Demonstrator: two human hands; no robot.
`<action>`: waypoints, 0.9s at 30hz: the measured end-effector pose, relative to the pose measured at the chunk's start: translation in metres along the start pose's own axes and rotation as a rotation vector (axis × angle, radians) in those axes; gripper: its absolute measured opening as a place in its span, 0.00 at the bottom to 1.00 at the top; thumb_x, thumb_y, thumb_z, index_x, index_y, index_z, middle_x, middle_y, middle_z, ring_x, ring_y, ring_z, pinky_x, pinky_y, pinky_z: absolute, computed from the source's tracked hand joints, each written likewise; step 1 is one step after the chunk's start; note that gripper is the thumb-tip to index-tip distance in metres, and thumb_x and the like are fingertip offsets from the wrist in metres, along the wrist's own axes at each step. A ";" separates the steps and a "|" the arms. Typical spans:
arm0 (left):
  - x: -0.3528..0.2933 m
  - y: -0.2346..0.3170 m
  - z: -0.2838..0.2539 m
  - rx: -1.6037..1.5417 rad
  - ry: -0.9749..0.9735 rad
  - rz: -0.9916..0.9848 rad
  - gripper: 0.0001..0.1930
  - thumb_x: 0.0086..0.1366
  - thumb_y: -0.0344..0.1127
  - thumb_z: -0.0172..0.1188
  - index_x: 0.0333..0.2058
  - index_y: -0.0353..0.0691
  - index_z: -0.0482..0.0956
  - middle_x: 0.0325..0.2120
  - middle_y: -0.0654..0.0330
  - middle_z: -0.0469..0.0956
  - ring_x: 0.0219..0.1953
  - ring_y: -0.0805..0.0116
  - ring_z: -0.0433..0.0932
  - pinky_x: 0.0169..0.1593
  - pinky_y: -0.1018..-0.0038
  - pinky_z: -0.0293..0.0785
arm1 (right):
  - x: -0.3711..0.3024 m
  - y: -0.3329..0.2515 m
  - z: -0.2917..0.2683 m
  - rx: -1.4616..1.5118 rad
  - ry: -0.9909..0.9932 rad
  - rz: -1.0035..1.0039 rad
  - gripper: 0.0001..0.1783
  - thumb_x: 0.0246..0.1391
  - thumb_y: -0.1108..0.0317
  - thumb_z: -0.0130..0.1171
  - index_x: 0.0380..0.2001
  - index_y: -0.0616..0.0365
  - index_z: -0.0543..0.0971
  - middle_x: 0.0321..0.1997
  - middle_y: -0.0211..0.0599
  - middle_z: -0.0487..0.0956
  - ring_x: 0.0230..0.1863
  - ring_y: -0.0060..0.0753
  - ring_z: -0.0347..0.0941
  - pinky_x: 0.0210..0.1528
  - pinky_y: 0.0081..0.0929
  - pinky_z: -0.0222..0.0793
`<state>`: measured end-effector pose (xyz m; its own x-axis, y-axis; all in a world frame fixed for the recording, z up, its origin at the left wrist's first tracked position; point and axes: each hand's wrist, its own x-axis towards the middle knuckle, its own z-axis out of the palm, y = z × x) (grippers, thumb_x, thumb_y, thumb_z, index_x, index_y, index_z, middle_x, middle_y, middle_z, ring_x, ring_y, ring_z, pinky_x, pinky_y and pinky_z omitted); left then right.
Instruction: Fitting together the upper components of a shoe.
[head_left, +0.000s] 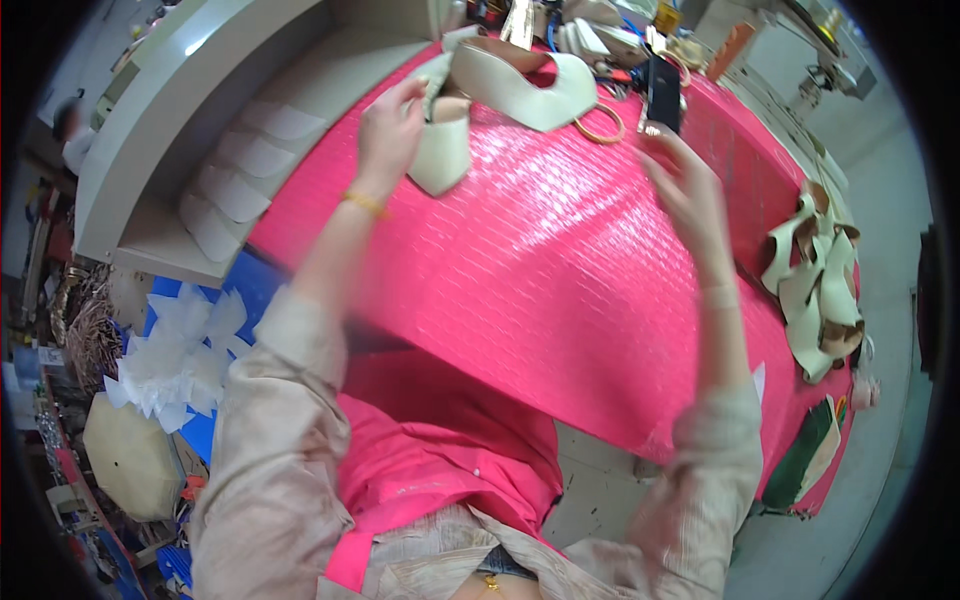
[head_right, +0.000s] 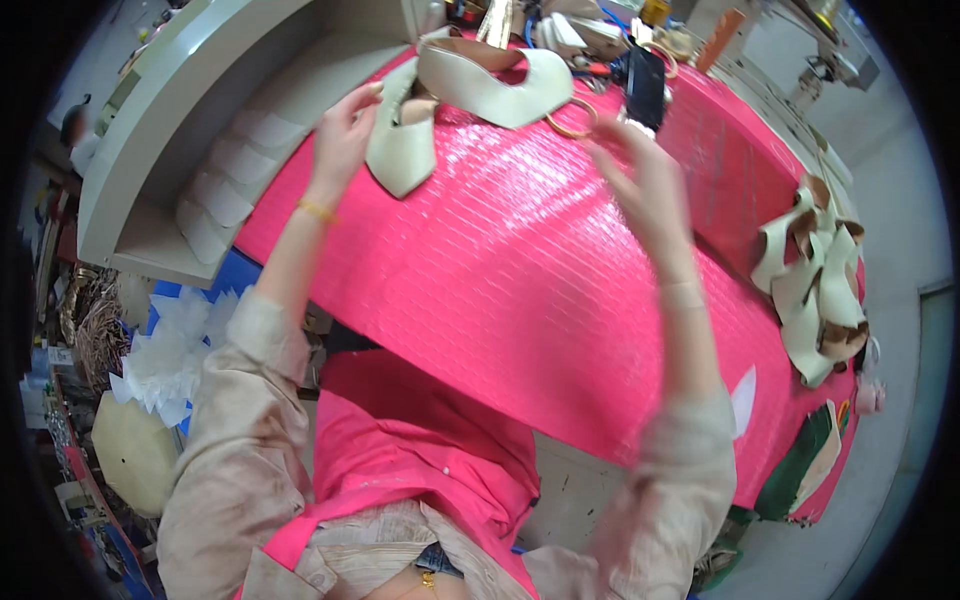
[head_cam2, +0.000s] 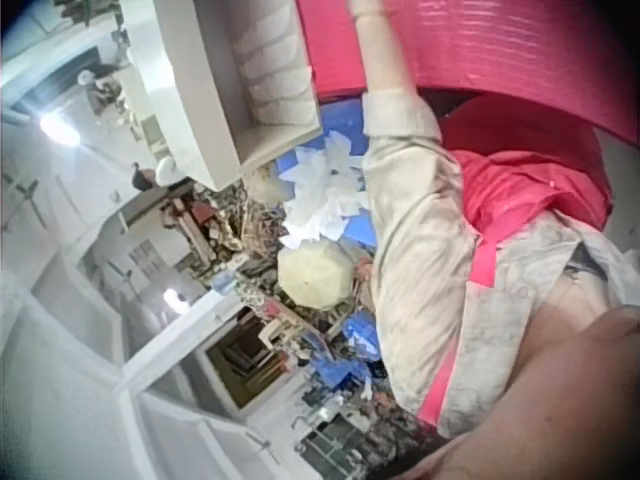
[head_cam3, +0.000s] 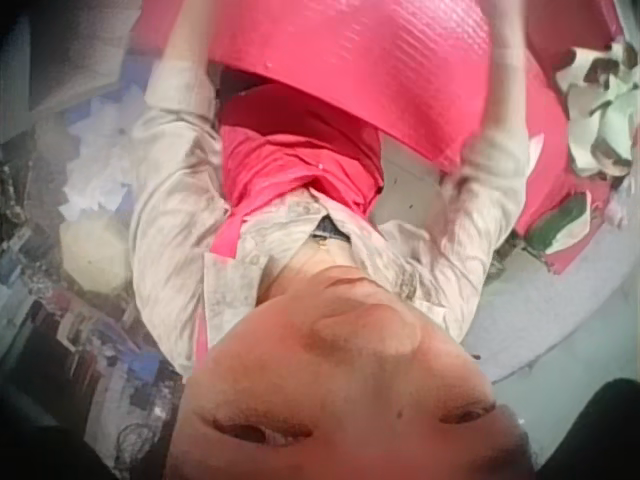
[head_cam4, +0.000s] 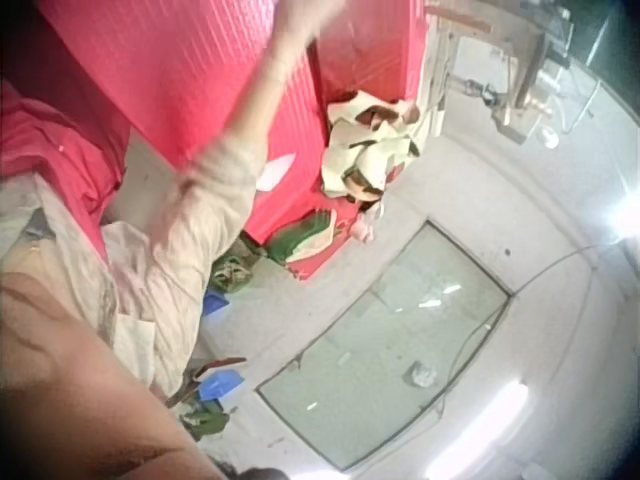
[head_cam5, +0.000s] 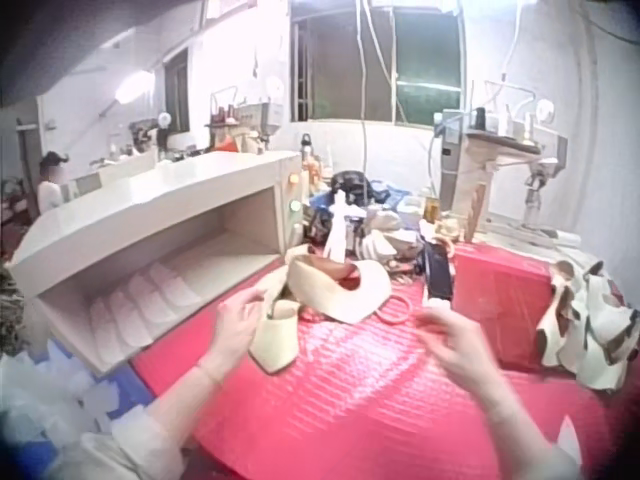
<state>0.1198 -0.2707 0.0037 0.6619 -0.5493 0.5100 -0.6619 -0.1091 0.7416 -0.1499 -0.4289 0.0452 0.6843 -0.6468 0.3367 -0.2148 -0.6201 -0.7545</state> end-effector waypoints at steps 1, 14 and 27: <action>0.013 -0.003 0.023 0.067 0.018 0.033 0.14 0.55 0.31 0.52 0.41 0.34 0.73 0.35 0.54 0.76 0.39 0.64 0.74 0.43 0.73 0.68 | 0.050 0.010 0.041 0.052 0.048 -0.323 0.20 0.45 0.66 0.58 0.42 0.62 0.71 0.40 0.42 0.75 0.43 0.35 0.70 0.48 0.26 0.62; -0.002 0.012 0.076 0.293 -0.001 0.222 0.20 0.60 0.45 0.44 0.45 0.38 0.68 0.47 0.49 0.64 0.51 0.58 0.62 0.56 0.55 0.51 | 0.150 -0.008 -0.073 0.737 -0.061 -0.325 0.10 0.57 0.67 0.42 0.37 0.61 0.68 0.34 0.31 0.71 0.37 0.22 0.66 0.43 0.21 0.61; -0.122 0.104 0.124 -0.836 -1.334 -0.491 0.20 0.52 0.32 0.58 0.43 0.28 0.70 0.34 0.58 0.75 0.33 0.74 0.74 0.38 0.80 0.70 | -0.195 -0.041 -0.034 0.197 -0.836 -0.170 0.13 0.48 0.68 0.52 0.38 0.61 0.71 0.45 0.43 0.71 0.45 0.44 0.67 0.48 0.35 0.60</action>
<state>-0.0734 -0.3174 -0.0356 -0.3055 -0.9280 -0.2132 0.1608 -0.2709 0.9491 -0.2983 -0.2926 0.0294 0.9994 0.0328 -0.0111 0.0084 -0.5404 -0.8413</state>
